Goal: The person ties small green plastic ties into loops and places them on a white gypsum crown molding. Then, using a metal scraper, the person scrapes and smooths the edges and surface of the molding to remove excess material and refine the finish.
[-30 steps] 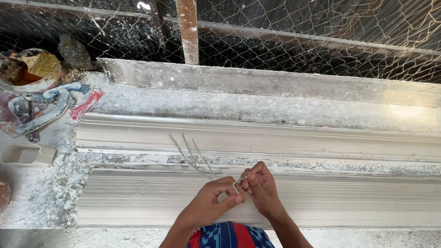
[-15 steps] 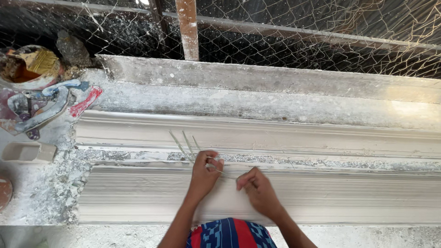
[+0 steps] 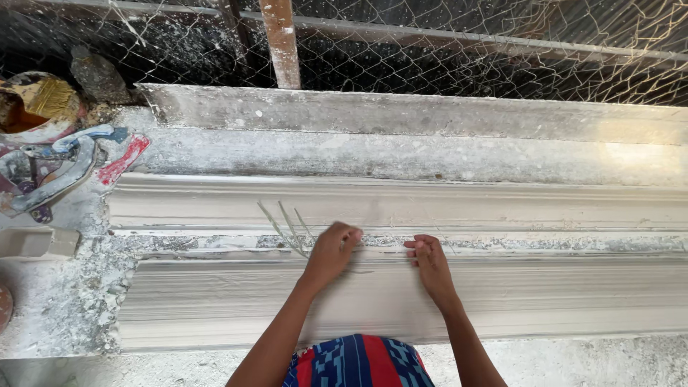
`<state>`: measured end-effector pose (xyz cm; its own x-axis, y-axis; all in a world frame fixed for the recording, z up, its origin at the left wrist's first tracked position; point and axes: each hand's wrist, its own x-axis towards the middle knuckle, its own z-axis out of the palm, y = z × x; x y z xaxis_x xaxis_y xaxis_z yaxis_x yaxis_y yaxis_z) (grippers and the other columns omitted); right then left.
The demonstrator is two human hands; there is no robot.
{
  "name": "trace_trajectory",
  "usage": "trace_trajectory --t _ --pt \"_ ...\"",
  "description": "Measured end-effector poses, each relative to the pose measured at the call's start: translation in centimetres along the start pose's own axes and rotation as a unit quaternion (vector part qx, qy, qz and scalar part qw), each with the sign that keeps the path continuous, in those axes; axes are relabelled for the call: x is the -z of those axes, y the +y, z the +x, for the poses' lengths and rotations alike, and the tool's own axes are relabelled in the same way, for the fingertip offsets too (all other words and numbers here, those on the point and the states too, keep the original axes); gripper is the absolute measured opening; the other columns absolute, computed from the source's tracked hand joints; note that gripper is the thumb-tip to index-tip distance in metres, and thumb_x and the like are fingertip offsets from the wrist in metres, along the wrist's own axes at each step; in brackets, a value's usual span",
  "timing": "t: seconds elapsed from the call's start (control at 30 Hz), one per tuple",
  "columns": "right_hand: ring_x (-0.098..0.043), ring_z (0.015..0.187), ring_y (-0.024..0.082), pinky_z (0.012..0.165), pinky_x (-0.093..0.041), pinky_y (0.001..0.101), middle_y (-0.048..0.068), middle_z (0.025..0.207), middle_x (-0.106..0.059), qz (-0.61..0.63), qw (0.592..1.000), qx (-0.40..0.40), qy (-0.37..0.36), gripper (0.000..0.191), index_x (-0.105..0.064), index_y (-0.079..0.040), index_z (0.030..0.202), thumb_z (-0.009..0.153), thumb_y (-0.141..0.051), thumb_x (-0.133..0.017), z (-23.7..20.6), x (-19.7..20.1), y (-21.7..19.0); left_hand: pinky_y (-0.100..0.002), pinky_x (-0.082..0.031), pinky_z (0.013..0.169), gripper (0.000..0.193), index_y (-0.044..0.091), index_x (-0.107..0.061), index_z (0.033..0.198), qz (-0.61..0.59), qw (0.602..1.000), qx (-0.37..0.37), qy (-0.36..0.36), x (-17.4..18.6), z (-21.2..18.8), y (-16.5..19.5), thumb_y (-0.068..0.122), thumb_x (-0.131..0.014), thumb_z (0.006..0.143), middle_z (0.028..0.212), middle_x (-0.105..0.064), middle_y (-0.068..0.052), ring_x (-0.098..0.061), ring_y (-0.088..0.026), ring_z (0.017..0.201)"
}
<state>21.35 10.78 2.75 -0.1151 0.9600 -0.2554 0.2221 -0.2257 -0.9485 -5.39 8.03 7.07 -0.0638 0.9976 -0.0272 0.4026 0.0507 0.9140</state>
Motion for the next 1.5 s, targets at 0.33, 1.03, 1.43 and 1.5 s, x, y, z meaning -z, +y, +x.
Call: trace_trajectory --t 0.33,1.03,1.43,1.5 --pt "-0.065 0.086 0.023 0.074 -0.052 0.0351 0.007 0.096 -0.070 -0.269 0.943 0.177 0.084 0.010 -0.069 -0.008 0.102 0.095 -0.012 -0.062 -2.7 -2.4 4.9 -0.044 -0.056 0.067 0.024 0.013 -0.074 0.104 0.254 0.960 0.044 0.110 -5.2 4.5 -5.1 0.030 -0.058 0.103 0.090 -0.070 -0.009 -0.069 -0.030 0.078" --pt "-0.064 0.083 0.017 0.071 -0.052 0.0322 0.003 0.092 -0.070 -0.286 0.940 0.159 0.093 0.008 -0.071 -0.009 0.098 0.094 -0.012 -0.064 -2.3 -2.7 4.5 -0.049 -0.043 0.097 0.012 0.012 -0.075 0.097 0.308 0.939 -0.132 -0.073 -3.7 -5.0 -3.7 0.021 -0.067 0.096 0.102 -0.066 -0.005 -0.059 -0.025 0.107" --pt "-0.067 0.085 0.015 0.073 -0.058 0.0286 0.006 0.091 -0.068 0.225 0.922 -0.251 -0.190 0.051 -0.061 -0.006 0.128 0.099 -0.042 -0.041 -4.2 -5.4 -5.0 -0.037 -0.057 0.076 0.028 0.003 -0.072 0.121 -0.003 0.929 -0.362 -0.070 -3.0 -7.9 6.5 0.004 -0.074 0.093 0.097 -0.066 -0.007 -0.067 -0.022 0.092" --pt "-0.055 0.074 0.011 0.065 -0.050 0.0249 0.001 0.082 -0.056 0.273 0.920 -0.233 -0.157 0.039 -0.060 -0.006 0.122 0.102 -0.036 -0.046 -3.6 -6.1 -6.6 -0.037 -0.055 0.075 0.030 0.002 -0.069 0.120 -0.061 0.941 -0.326 -0.071 -3.3 -8.5 6.5 0.006 -0.075 0.091 0.096 -0.067 -0.008 -0.067 -0.023 0.089"
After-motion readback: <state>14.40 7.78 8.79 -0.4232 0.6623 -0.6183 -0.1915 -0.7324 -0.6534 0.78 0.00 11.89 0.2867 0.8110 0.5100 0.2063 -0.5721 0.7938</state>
